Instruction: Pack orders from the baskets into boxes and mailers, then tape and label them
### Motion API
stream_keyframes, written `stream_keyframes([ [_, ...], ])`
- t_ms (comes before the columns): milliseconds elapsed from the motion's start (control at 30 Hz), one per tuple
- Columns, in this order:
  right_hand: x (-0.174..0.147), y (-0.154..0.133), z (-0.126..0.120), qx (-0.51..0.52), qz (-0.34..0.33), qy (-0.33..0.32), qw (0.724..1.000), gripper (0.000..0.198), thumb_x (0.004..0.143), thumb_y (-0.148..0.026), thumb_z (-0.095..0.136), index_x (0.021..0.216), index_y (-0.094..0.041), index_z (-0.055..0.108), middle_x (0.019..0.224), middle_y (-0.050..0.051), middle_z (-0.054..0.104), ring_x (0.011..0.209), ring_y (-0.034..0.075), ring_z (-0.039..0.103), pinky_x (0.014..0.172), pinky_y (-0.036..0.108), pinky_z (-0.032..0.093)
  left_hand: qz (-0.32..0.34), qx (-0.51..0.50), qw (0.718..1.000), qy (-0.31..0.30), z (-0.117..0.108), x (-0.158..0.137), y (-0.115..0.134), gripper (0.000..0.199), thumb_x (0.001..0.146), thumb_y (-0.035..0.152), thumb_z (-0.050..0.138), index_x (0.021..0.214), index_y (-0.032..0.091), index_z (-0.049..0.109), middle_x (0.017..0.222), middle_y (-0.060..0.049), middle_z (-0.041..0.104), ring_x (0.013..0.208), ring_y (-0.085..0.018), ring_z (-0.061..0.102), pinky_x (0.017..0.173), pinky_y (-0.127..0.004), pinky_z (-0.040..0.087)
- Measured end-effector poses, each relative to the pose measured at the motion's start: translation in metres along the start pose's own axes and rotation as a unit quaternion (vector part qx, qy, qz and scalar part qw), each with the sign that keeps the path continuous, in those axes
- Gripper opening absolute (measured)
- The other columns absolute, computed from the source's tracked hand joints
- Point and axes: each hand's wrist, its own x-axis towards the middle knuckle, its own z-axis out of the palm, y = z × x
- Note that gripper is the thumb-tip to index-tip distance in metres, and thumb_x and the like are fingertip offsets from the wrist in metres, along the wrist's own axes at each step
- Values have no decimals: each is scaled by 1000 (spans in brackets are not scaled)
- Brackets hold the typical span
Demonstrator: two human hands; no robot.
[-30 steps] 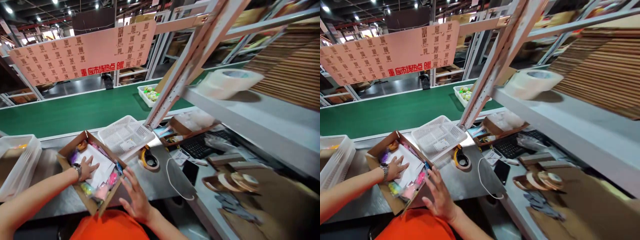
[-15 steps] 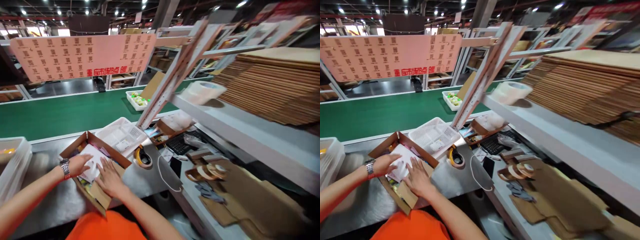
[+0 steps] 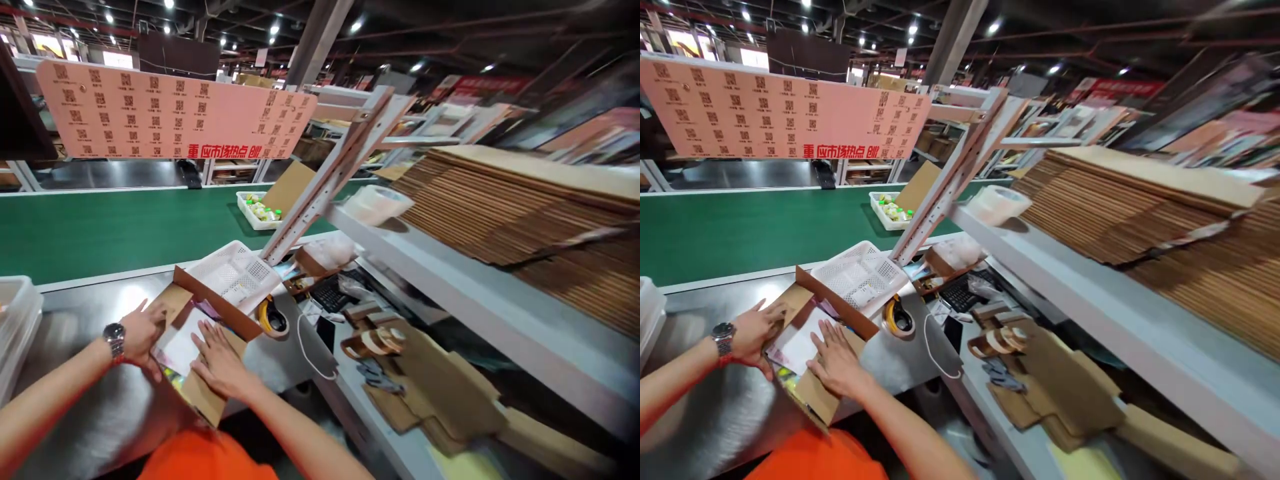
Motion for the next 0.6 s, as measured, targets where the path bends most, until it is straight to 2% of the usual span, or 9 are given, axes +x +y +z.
stream_keyframes([
  [67,3,11,-5,63,2,-14,998,71,108,-60,49,165,-17,50,181,17,19,170,34,11,138,62,5,38,-6,999,-32,0,28,-4,74,69,91,73,79,19,82,121,-20,76,129,-43,60,115,-54,43],
  [133,8,27,-10,176,13,-13,984,68,110,-62,40,161,-19,55,179,15,28,169,31,20,138,61,11,45,-21,998,-37,8,56,-11,74,71,93,69,64,20,75,95,-17,76,110,-36,63,103,-46,47],
  [200,11,43,-13,298,36,28,954,72,112,-64,29,160,-19,57,173,15,42,163,30,37,135,60,26,22,-46,999,-7,24,75,-18,73,66,94,73,63,21,74,81,-15,73,106,-35,61,101,-45,46],
  [267,11,54,-13,360,58,80,928,75,111,-66,27,159,-18,58,167,17,51,156,32,49,129,60,38,-9,-73,996,48,45,81,-22,74,61,93,78,76,20,78,85,-15,74,110,-37,59,106,-48,43],
  [333,8,56,-8,340,60,118,931,73,109,-66,34,158,-18,58,166,18,52,155,34,49,128,61,40,-29,-86,991,98,63,71,-22,80,62,90,81,100,20,81,101,-15,75,117,-38,58,112,-53,39],
  [433,2,45,0,194,-11,183,964,64,109,-55,44,161,-19,54,170,18,47,161,34,41,132,62,33,-41,-82,986,138,77,44,-16,85,72,85,78,125,20,76,116,-15,70,125,-39,54,116,-59,35],
  [500,2,35,1,90,-44,227,969,62,109,-44,43,164,-16,49,173,19,42,164,33,34,135,62,29,-48,-87,984,150,78,30,-12,79,79,82,74,128,19,75,115,-15,67,122,-38,54,116,-62,36],
  [533,3,31,-1,55,-41,227,971,63,109,-41,43,165,-13,47,174,21,39,165,33,32,135,62,28,-56,-90,982,157,77,26,-11,77,81,81,73,127,19,75,115,-15,66,120,-38,55,117,-64,35],
  [600,9,24,-9,24,-7,172,985,68,108,-43,46,166,-8,43,175,23,37,164,34,33,135,59,30,-79,-93,979,165,74,23,-11,76,79,81,74,123,19,76,117,-15,65,118,-37,55,121,-69,29],
])
